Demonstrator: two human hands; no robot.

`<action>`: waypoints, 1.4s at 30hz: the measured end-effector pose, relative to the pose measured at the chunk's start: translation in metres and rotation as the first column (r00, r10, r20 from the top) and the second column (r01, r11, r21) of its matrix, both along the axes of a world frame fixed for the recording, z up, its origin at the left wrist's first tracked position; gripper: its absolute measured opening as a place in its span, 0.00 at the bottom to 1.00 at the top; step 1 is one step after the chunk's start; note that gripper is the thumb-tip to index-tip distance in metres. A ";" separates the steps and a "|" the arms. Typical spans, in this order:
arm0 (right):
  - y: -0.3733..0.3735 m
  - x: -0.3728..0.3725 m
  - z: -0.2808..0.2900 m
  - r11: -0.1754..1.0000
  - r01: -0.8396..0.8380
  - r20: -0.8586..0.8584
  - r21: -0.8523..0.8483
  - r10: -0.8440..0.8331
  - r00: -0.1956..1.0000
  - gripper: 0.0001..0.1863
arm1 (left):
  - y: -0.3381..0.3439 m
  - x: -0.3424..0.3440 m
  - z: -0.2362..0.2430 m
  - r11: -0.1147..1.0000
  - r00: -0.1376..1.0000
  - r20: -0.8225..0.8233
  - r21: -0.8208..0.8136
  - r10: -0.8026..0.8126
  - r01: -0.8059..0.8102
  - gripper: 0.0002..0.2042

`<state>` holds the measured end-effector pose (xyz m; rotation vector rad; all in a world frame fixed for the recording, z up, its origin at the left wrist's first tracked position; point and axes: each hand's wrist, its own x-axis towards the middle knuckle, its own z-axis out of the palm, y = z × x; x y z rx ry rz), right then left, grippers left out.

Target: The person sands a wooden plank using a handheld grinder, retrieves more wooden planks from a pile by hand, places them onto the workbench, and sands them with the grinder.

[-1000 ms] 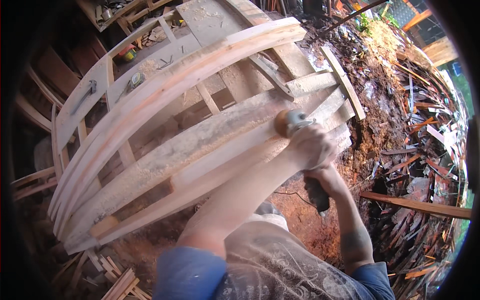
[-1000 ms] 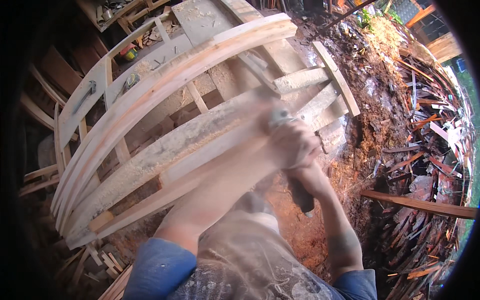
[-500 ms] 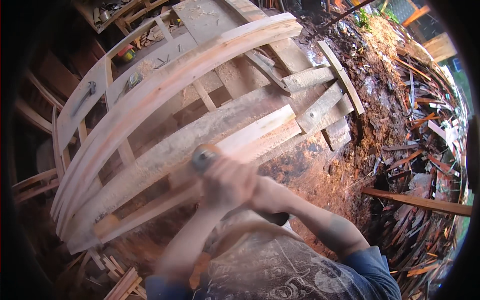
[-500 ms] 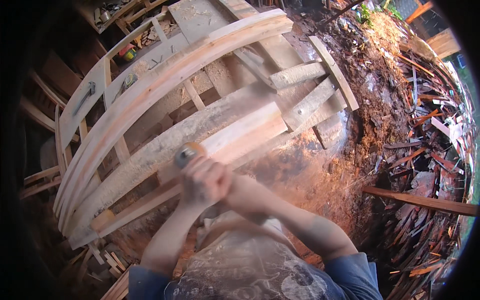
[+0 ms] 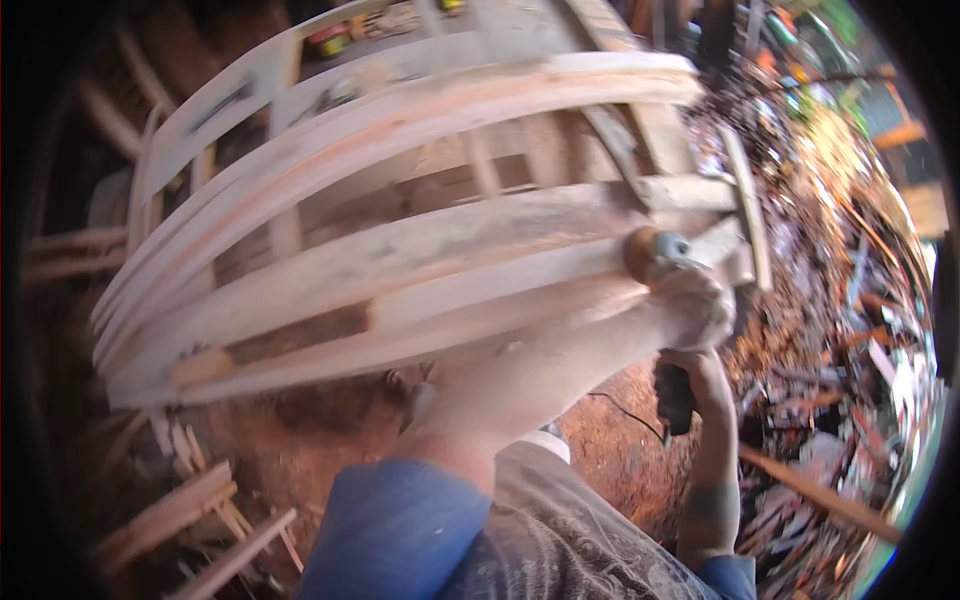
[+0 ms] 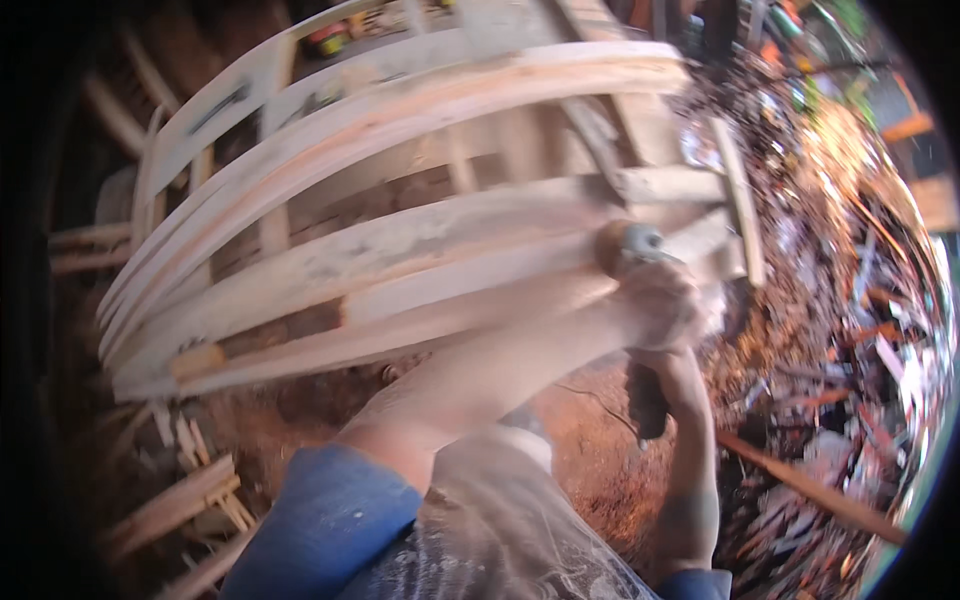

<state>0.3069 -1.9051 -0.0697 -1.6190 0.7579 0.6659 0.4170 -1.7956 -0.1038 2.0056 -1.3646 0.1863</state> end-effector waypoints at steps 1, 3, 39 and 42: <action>0.011 -0.002 0.002 1.000 0.017 0.063 -0.015 -0.016 0.998 0.10 | 0.001 -0.001 -0.003 1.000 1.000 0.029 -0.016 0.002 -0.002 0.11; 0.037 -0.006 0.009 0.997 -0.008 0.136 -0.078 0.019 0.991 0.11 | 0.026 -0.006 0.002 0.999 1.000 0.028 -0.052 0.005 -0.003 0.09; 0.799 -0.138 0.015 0.358 -0.928 0.339 -0.100 0.889 0.306 0.16 | 0.859 -0.283 0.022 0.668 0.669 -0.012 0.068 0.743 -0.741 0.10; 0.759 -0.166 -0.008 0.585 -0.810 0.275 0.032 0.774 0.570 0.19 | 0.826 -0.278 0.015 0.793 0.792 0.026 -0.027 0.609 -0.609 0.10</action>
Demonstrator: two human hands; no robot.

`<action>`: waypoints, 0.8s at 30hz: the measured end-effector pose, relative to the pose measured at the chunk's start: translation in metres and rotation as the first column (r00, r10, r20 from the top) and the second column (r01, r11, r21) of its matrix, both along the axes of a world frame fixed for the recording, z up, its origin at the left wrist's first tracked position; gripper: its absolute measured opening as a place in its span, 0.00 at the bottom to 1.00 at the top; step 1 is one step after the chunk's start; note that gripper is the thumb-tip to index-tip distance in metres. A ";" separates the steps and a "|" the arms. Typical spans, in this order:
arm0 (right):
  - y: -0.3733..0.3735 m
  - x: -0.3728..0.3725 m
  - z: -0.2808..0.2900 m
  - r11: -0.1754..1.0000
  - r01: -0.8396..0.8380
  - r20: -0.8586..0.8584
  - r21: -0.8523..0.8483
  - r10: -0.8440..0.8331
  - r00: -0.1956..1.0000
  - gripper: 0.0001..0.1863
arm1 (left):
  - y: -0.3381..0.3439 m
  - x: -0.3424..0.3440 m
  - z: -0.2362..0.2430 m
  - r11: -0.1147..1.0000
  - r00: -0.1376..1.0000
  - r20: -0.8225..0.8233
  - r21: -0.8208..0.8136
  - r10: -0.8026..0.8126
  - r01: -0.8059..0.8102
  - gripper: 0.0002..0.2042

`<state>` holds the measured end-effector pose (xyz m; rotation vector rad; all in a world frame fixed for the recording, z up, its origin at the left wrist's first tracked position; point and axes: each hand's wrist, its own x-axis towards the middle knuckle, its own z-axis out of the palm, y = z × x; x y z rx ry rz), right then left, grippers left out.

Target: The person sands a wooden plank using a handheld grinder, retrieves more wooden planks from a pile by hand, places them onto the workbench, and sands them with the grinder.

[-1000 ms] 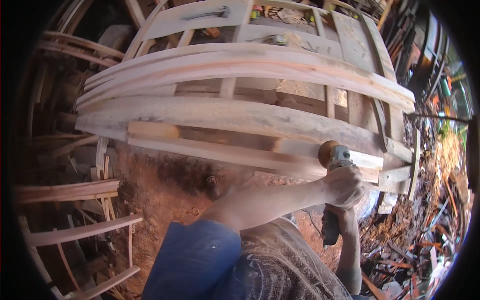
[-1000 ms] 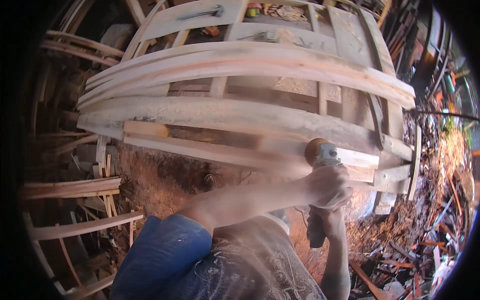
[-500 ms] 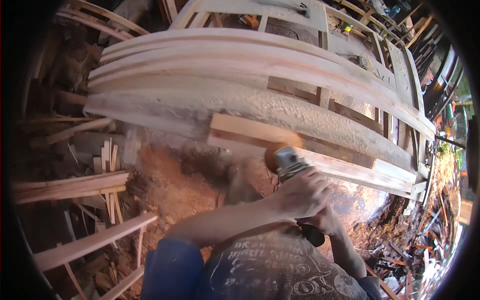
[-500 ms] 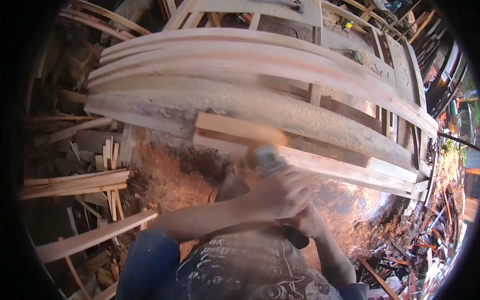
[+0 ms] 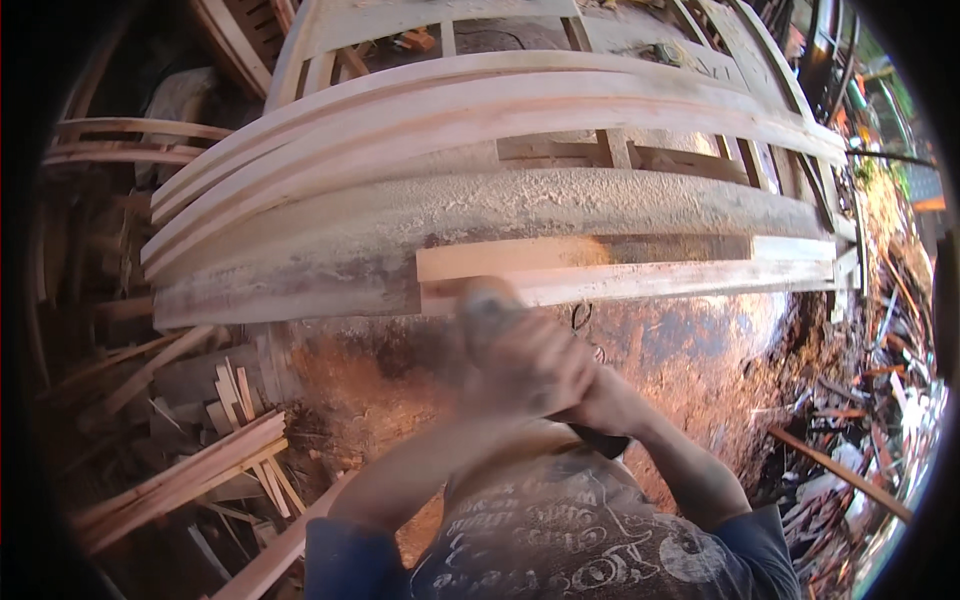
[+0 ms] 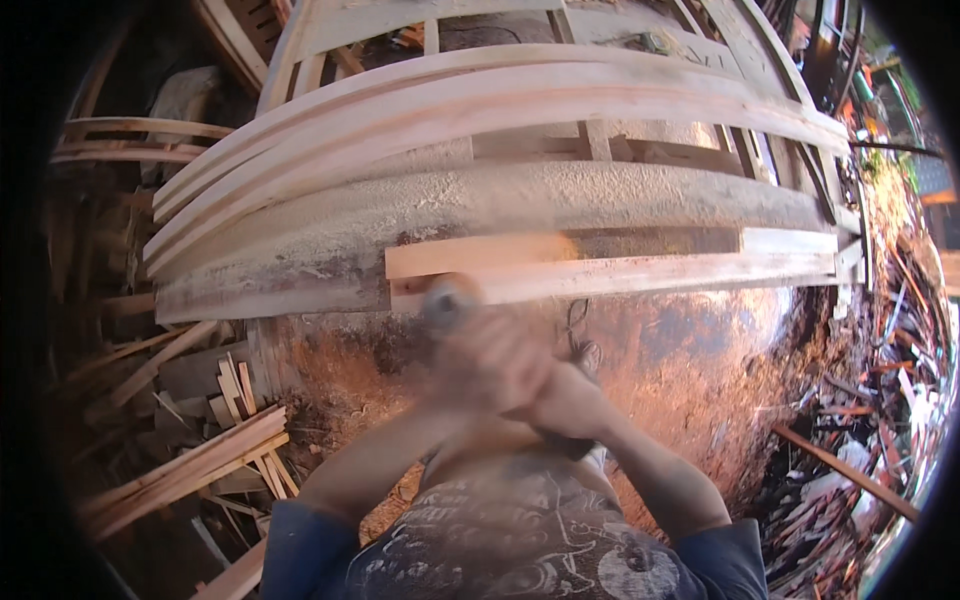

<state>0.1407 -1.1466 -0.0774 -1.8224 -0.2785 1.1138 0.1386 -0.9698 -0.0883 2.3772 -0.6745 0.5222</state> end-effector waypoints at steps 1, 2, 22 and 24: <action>-0.022 -0.012 -0.010 0.995 0.096 0.028 0.034 -0.097 0.995 0.18 | -0.020 0.006 -0.001 0.996 0.997 -0.006 -0.033 -0.083 0.083 0.10; -0.034 -0.016 0.000 0.973 0.223 -0.020 0.065 -0.222 0.975 0.19 | -0.038 0.013 -0.001 0.985 0.987 -0.004 -0.065 -0.161 0.160 0.10; 0.011 -0.042 0.006 0.959 0.280 0.066 -0.038 -0.277 0.958 0.18 | 0.001 0.002 -0.005 0.964 0.978 0.024 -0.160 -0.209 0.210 0.09; -0.027 -0.054 -0.001 0.829 0.536 -0.081 0.158 -0.530 0.844 0.23 | -0.045 0.021 -0.007 0.901 0.922 0.033 -0.201 -0.386 0.385 0.09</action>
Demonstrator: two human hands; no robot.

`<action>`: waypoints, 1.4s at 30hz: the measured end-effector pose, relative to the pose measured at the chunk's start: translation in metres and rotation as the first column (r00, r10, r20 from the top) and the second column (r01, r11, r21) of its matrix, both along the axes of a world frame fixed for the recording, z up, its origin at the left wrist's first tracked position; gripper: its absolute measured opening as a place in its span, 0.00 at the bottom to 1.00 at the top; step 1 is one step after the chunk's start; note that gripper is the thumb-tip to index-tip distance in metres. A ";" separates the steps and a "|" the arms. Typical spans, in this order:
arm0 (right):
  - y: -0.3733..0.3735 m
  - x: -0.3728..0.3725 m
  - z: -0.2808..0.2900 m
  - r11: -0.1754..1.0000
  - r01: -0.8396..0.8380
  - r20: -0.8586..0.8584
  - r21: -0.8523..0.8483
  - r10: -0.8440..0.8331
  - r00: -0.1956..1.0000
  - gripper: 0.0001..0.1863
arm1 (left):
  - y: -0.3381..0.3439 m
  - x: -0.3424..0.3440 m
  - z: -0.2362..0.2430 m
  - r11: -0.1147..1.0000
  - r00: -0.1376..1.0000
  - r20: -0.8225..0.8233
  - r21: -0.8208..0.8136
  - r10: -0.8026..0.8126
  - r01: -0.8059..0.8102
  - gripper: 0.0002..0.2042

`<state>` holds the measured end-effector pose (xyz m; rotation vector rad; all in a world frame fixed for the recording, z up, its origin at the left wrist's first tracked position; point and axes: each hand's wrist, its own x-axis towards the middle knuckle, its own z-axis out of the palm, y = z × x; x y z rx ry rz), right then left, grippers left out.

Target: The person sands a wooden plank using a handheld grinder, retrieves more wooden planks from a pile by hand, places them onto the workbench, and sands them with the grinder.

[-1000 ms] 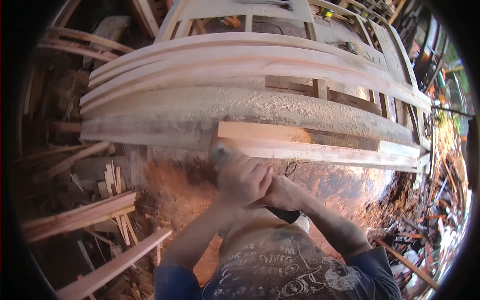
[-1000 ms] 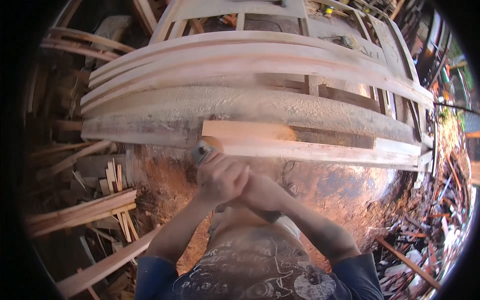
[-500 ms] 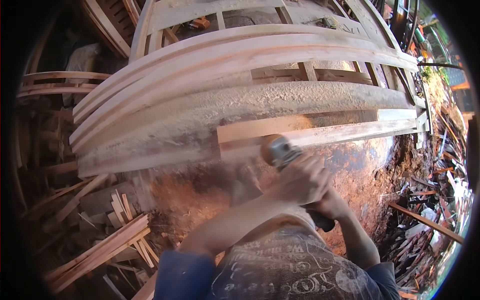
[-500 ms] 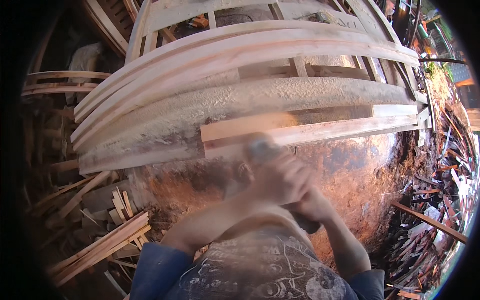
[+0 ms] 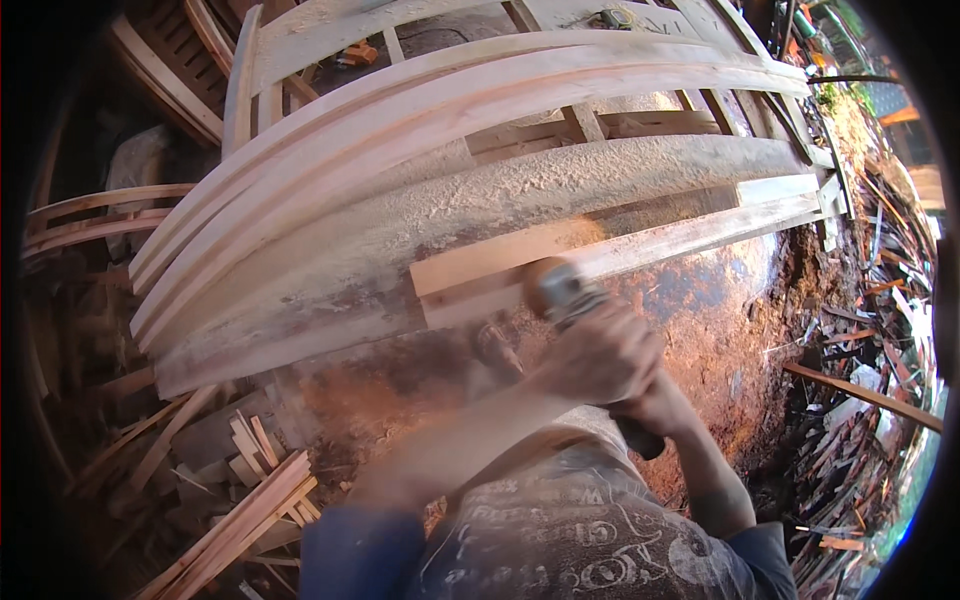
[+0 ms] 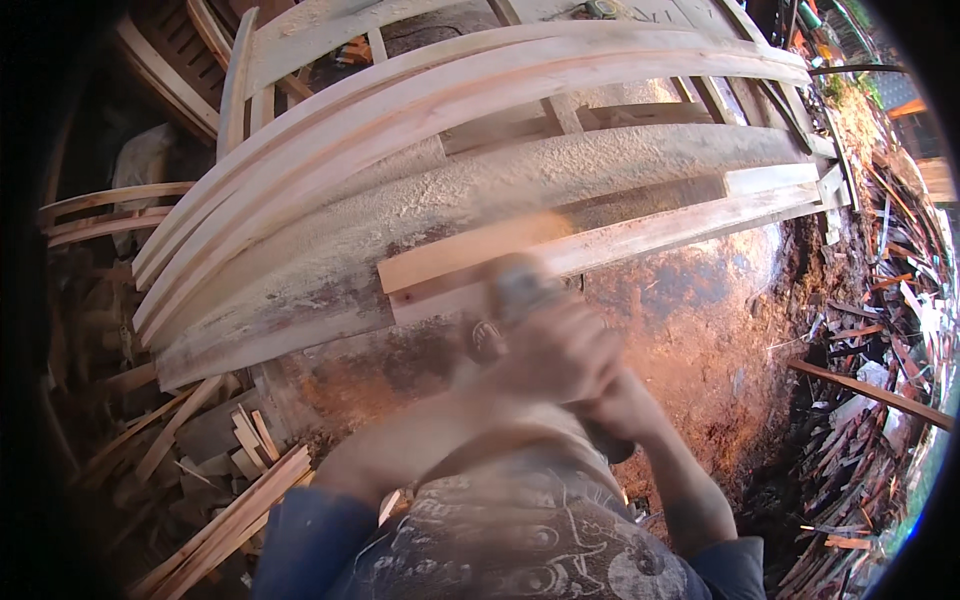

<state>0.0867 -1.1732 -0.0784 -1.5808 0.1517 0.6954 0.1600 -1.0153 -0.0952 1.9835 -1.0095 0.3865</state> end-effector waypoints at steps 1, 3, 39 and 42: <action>-0.011 -0.005 0.005 0.989 0.117 -0.071 -0.087 -0.123 0.990 0.20 | -0.023 0.008 -0.006 0.995 0.997 -0.007 -0.057 -0.077 0.076 0.10; -0.031 -0.004 0.010 0.960 0.197 -0.165 -0.199 -0.231 0.959 0.16 | -0.055 0.020 -0.012 0.983 0.988 -0.009 -0.104 -0.152 0.151 0.10; 0.088 0.002 -0.024 0.843 -0.387 0.250 -0.373 0.493 0.833 0.18 | 0.097 -0.043 0.011 0.858 0.922 0.052 0.348 0.385 -0.378 0.10; 0.089 0.003 -0.018 0.873 -0.333 0.272 -0.356 0.438 0.857 0.20 | 0.098 -0.042 0.012 0.857 0.922 0.074 0.346 0.380 -0.381 0.10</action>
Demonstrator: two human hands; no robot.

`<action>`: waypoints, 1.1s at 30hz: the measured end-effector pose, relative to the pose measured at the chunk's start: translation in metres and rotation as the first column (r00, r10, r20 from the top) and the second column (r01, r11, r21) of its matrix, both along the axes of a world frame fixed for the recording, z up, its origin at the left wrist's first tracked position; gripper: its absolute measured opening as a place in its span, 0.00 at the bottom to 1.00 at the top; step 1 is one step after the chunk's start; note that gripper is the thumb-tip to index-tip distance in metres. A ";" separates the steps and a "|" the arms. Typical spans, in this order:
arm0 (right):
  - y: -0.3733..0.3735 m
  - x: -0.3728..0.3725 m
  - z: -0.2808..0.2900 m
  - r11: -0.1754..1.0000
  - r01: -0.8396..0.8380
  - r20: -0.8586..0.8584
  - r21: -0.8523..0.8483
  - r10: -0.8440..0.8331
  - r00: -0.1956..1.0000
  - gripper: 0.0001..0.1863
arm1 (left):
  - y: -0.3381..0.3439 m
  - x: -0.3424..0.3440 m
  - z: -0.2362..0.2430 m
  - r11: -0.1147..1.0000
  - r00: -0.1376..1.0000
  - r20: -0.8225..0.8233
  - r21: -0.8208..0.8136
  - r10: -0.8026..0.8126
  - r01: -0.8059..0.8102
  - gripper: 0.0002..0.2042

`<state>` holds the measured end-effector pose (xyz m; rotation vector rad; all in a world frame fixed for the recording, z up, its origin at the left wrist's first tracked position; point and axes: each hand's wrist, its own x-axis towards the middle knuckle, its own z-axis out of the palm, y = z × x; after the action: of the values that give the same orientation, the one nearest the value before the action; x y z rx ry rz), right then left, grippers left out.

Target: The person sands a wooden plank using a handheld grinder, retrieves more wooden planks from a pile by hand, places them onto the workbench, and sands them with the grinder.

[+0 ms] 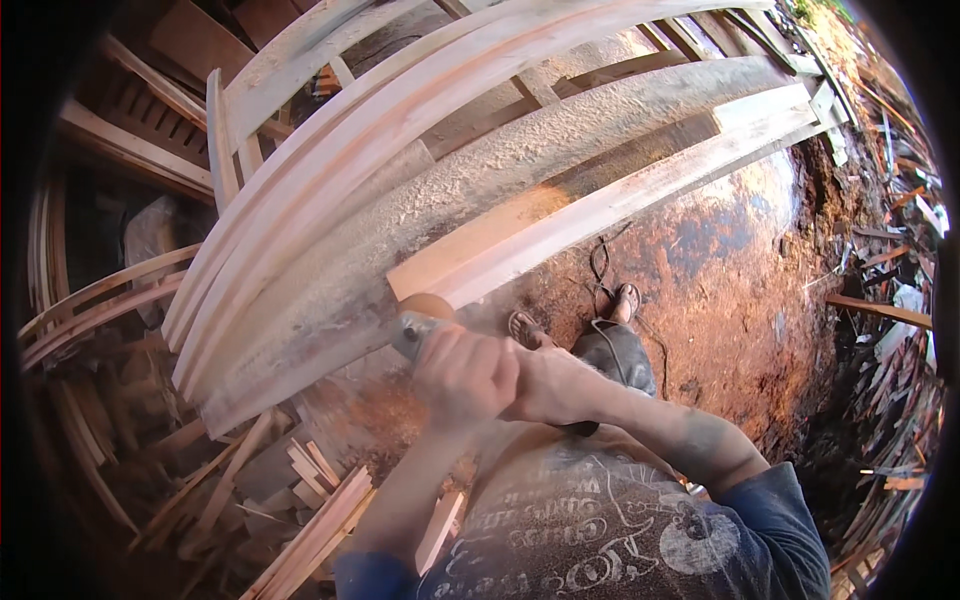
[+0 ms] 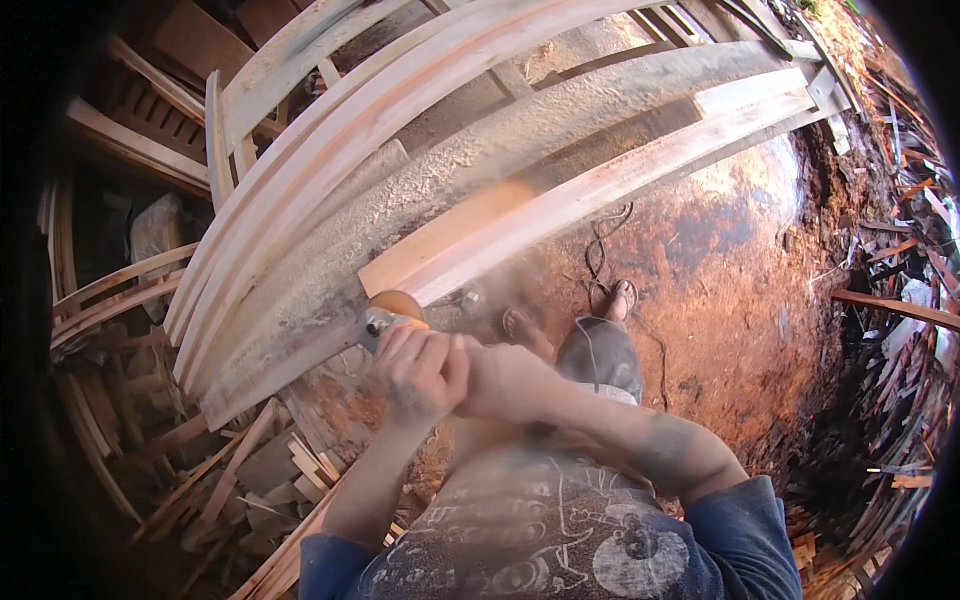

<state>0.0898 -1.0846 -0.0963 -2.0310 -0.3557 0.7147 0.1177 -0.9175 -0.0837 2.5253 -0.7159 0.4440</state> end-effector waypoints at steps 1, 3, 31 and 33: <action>-0.009 0.003 0.011 1.000 -0.017 -0.029 -0.006 0.017 0.999 0.19 | -0.005 -0.001 -0.002 1.000 1.000 -0.001 0.003 0.006 -0.006 0.10; -0.034 -0.003 0.013 0.999 0.005 -0.127 -0.052 -0.011 0.992 0.18 | -0.037 0.000 -0.010 0.985 0.988 0.048 -0.088 -0.143 0.147 0.11; -0.049 -0.020 0.010 0.977 0.202 -0.284 -0.071 -0.214 0.934 0.18 | -0.057 0.004 -0.013 0.957 0.961 -0.012 -0.093 -0.275 0.273 0.06; -0.083 -0.032 0.012 0.907 0.419 -0.251 0.041 -0.397 0.883 0.18 | -0.102 0.016 -0.012 0.884 0.898 -0.028 -0.189 -0.440 0.427 0.07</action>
<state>0.0575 -1.1672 -0.0838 -1.8213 0.1767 0.6497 0.1334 -1.0192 -0.0955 2.1152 -1.1264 0.2448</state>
